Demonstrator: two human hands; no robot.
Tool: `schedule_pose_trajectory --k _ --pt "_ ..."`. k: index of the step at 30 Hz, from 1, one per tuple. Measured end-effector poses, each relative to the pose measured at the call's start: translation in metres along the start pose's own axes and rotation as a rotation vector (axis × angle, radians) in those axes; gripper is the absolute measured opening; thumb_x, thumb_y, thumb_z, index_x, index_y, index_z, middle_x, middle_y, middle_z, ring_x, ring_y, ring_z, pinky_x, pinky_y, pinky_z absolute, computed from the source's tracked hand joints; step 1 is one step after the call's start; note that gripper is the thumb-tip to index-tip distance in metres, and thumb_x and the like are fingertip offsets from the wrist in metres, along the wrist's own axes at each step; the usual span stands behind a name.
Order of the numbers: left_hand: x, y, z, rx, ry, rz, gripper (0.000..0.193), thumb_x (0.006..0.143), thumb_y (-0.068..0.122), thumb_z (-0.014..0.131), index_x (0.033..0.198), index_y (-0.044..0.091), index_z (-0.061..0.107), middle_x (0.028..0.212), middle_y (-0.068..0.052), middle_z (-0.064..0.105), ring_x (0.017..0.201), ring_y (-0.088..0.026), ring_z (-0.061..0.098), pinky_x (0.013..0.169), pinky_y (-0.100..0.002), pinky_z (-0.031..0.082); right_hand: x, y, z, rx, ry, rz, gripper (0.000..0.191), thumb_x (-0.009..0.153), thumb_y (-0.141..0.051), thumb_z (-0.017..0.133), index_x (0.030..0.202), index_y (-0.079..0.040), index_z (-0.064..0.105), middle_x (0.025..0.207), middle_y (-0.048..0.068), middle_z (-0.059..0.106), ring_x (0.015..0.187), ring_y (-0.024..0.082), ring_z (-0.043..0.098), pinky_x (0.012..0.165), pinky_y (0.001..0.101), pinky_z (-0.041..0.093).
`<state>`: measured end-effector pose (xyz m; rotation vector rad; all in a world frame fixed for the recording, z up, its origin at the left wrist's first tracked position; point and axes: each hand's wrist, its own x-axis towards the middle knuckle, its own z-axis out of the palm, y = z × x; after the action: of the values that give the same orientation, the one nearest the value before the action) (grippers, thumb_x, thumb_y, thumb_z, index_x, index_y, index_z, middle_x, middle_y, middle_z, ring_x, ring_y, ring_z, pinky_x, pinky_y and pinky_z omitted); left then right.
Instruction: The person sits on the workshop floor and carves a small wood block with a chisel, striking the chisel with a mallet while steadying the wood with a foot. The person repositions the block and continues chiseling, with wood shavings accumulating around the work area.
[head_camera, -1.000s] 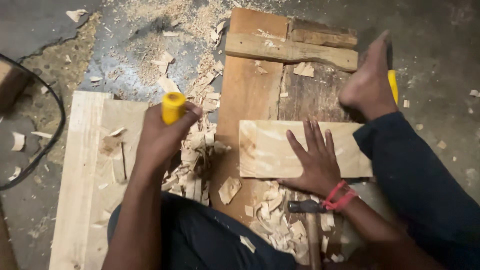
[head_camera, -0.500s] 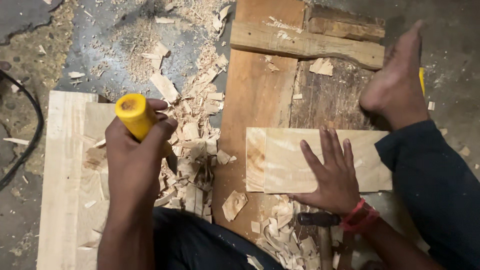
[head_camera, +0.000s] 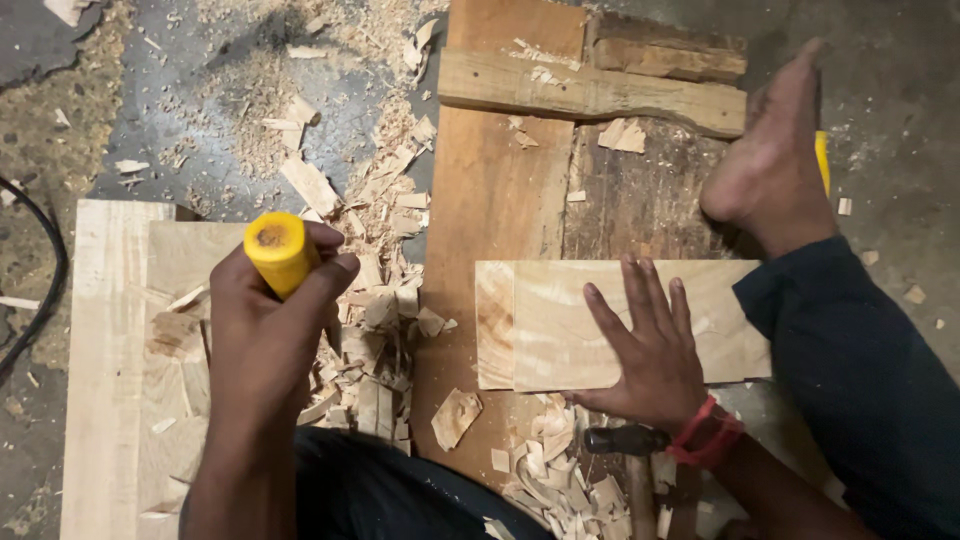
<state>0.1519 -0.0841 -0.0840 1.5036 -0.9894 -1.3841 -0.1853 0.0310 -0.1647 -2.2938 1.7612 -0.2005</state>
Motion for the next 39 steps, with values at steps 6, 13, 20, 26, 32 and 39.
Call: schedule_pose_trajectory --k 6,13,20,26,32,39 --pt "0.003 -0.007 0.003 0.115 -0.059 0.128 0.012 0.087 0.011 0.077 0.093 0.005 0.069 0.076 0.003 0.065 0.066 -0.004 0.055 0.058 -0.022 0.044 -0.001 -0.002 -0.002 -0.021 0.045 -0.016 0.125 0.051 -0.072 0.082 0.153 -0.016 0.036 0.161 0.029 0.02 0.149 0.048 0.02 0.117 0.0673 0.012" --pt "0.012 -0.012 0.013 0.053 -0.052 0.122 0.014 0.083 0.011 0.079 0.083 0.007 0.065 0.071 0.003 0.063 0.061 -0.006 0.056 0.055 -0.025 0.045 -0.004 -0.001 -0.002 -0.033 0.032 -0.009 0.124 0.051 -0.067 0.084 0.154 -0.017 0.037 0.162 0.029 0.02 0.151 0.047 0.018 0.119 0.0651 0.012" --pt "-0.004 -0.006 0.022 -0.046 -0.242 0.367 0.019 0.089 0.012 0.081 0.085 0.008 0.064 0.076 0.004 0.062 0.067 -0.004 0.054 0.061 -0.023 0.046 -0.003 -0.007 -0.014 -0.068 0.021 -0.025 0.118 0.059 -0.067 0.083 0.155 -0.015 0.036 0.161 0.031 0.019 0.15 0.047 0.018 0.118 0.0644 0.011" --pt "-0.027 -0.003 0.033 -0.12 -0.278 0.494 0.017 0.087 0.012 0.085 0.086 0.007 0.069 0.08 0.003 0.066 0.073 -0.004 0.058 0.067 -0.023 0.05 -0.031 -0.025 0.0 -0.062 0.066 0.059 0.08 0.077 -0.047 0.08 0.144 -0.012 0.055 0.16 0.029 0.029 0.149 0.046 0.029 0.119 0.0548 0.027" --pt "-0.029 0.001 0.047 -0.093 -0.194 0.563 0.028 0.091 0.014 0.086 0.079 0.007 0.062 0.073 0.002 0.06 0.065 -0.006 0.052 0.06 -0.024 0.044 -0.085 -0.101 -0.043 0.185 0.146 0.427 0.067 0.083 -0.038 0.077 0.138 -0.005 0.059 0.151 0.027 0.043 0.136 0.044 0.044 0.112 0.0459 0.039" --pt "-0.01 0.009 0.08 -0.231 -0.362 0.613 0.024 0.089 0.016 0.082 0.08 0.01 0.061 0.071 0.002 0.067 0.065 -0.006 0.066 0.058 -0.023 0.052 0.036 -0.098 -0.115 0.462 0.4 0.069 0.083 0.076 -0.028 0.074 0.142 0.003 0.034 0.157 0.03 0.027 0.146 0.042 0.024 0.119 0.0462 0.022"
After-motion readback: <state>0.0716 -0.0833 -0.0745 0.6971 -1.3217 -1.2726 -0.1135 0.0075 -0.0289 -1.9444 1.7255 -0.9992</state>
